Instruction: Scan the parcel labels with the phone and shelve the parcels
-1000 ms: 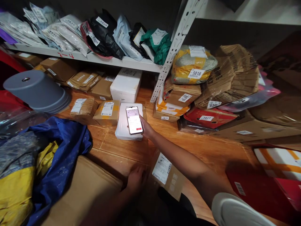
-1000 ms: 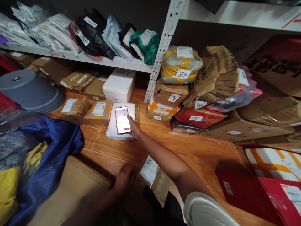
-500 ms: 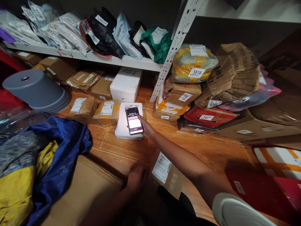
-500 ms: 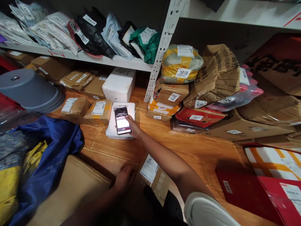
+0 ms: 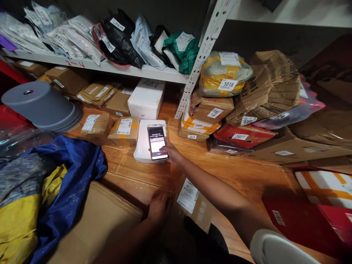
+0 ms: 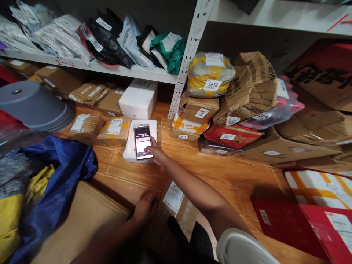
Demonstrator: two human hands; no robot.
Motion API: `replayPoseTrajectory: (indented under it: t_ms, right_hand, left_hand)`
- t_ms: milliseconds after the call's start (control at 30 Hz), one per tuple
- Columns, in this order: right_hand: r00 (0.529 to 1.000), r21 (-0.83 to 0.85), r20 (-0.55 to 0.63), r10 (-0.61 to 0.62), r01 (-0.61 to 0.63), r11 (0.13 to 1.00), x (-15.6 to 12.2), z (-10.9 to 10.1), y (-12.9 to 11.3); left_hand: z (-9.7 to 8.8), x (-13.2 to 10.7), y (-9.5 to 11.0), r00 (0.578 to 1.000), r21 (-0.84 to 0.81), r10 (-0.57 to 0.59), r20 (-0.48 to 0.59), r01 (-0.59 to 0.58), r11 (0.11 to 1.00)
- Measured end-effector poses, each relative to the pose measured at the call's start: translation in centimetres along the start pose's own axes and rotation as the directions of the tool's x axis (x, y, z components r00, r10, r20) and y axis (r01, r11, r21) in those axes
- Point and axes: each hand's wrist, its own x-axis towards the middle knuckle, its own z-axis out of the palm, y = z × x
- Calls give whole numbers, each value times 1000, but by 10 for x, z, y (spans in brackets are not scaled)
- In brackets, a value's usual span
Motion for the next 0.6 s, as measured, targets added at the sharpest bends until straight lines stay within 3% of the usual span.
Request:
replayPoseTrajectory:
  t_ms: [367, 500, 600]
  right_hand:
    - [998, 30, 67, 4, -6, 1000, -30, 1, -15]
    - [996, 24, 91, -8, 6, 1000, -42, -2, -17]
    - [995, 25, 100, -19, 16, 1000, -50, -4, -19]
  left_hand:
    - [-3, 0, 2, 1000, -60, -5, -9, 5, 998]
    - [-8, -10, 14, 995, -87, 73, -61, -78, 993]
    - [-1, -21, 30, 986, -91, 158, -49, -162, 983]
